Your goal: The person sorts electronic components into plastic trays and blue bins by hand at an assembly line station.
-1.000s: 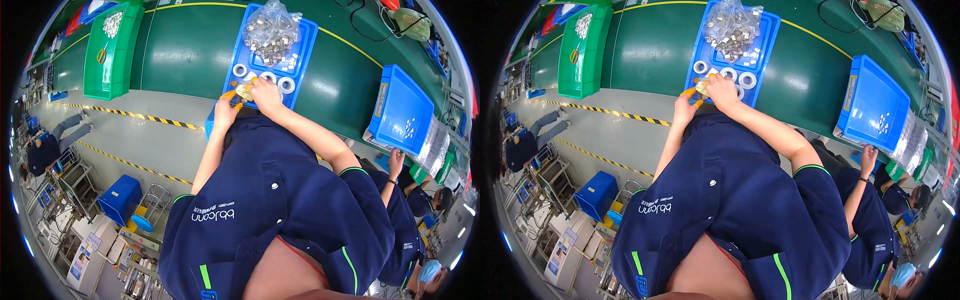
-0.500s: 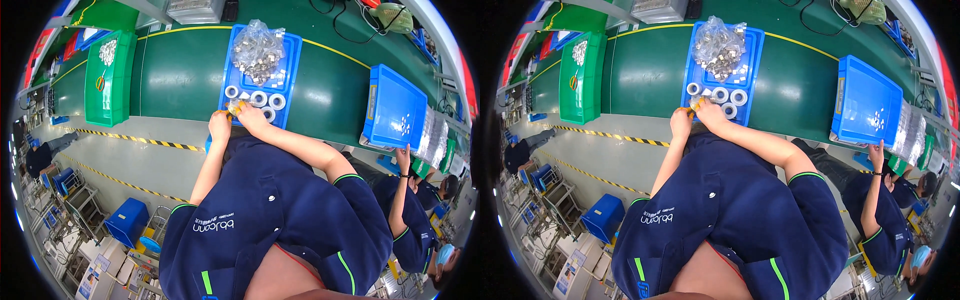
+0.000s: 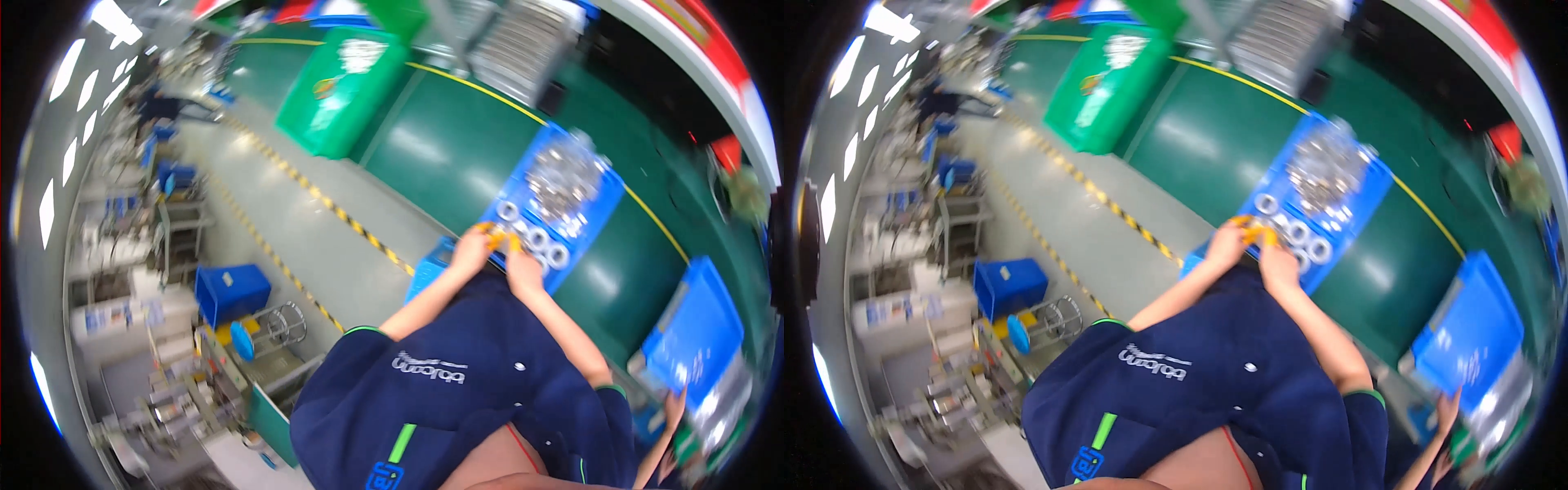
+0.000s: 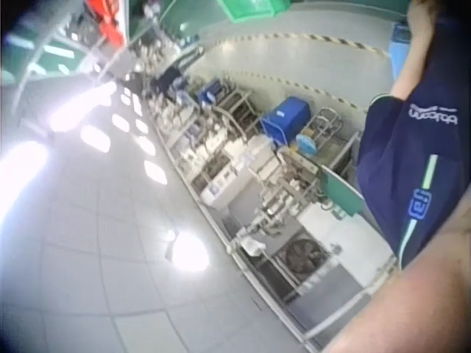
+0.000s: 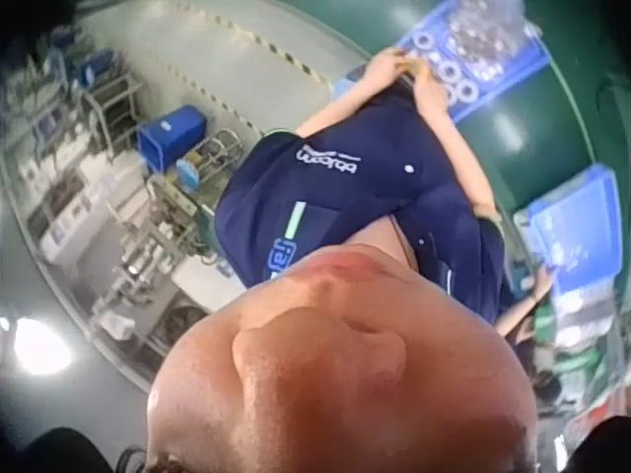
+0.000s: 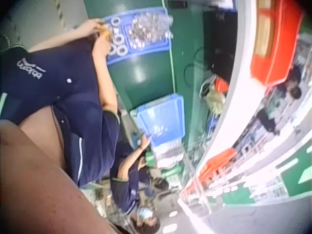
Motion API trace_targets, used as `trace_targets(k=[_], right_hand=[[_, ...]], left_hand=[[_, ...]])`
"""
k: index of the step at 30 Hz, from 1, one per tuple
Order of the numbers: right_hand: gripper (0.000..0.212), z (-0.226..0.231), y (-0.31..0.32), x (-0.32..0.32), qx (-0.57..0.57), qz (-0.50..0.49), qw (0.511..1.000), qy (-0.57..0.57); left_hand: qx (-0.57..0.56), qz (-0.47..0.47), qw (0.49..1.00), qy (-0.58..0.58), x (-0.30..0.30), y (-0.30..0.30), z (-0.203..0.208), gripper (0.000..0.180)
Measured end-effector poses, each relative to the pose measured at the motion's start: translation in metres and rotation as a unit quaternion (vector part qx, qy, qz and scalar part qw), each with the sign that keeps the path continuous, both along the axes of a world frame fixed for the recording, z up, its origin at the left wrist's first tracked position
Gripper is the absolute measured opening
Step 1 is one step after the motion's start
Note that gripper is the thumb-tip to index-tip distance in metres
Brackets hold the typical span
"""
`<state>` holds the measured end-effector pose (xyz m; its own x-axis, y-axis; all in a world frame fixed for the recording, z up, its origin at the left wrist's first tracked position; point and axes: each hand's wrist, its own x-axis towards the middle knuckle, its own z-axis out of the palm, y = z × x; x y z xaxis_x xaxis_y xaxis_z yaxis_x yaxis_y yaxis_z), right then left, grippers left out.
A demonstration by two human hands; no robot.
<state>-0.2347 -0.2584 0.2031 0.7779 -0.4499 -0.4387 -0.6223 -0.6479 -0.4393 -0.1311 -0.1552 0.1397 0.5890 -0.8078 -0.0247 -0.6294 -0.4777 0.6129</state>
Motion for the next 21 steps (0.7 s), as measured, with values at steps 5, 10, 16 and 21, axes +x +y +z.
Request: trace_targets(k=[5,10,16,21], right_hand=[[0.009,-0.014,-0.01,-0.005,-0.148,0.142,0.978,-0.037],[0.006,-0.037,-0.011,0.007,-0.243,0.182,0.946,-0.111],[0.009,-0.057,-0.018,0.007,-0.2,0.179,0.96,-0.081],[0.025,-0.014,-0.02,-0.002,-0.015,0.164,0.986,0.011]], left_hand=[[0.011,0.058,0.998,0.026,-0.009,-0.01,0.005,0.014],[0.088,0.047,0.994,0.051,-0.001,-0.017,0.006,0.015],[0.02,0.017,0.997,0.069,-0.002,-0.017,0.015,0.012],[0.073,0.313,0.919,0.228,0.016,0.005,-0.009,0.028]])
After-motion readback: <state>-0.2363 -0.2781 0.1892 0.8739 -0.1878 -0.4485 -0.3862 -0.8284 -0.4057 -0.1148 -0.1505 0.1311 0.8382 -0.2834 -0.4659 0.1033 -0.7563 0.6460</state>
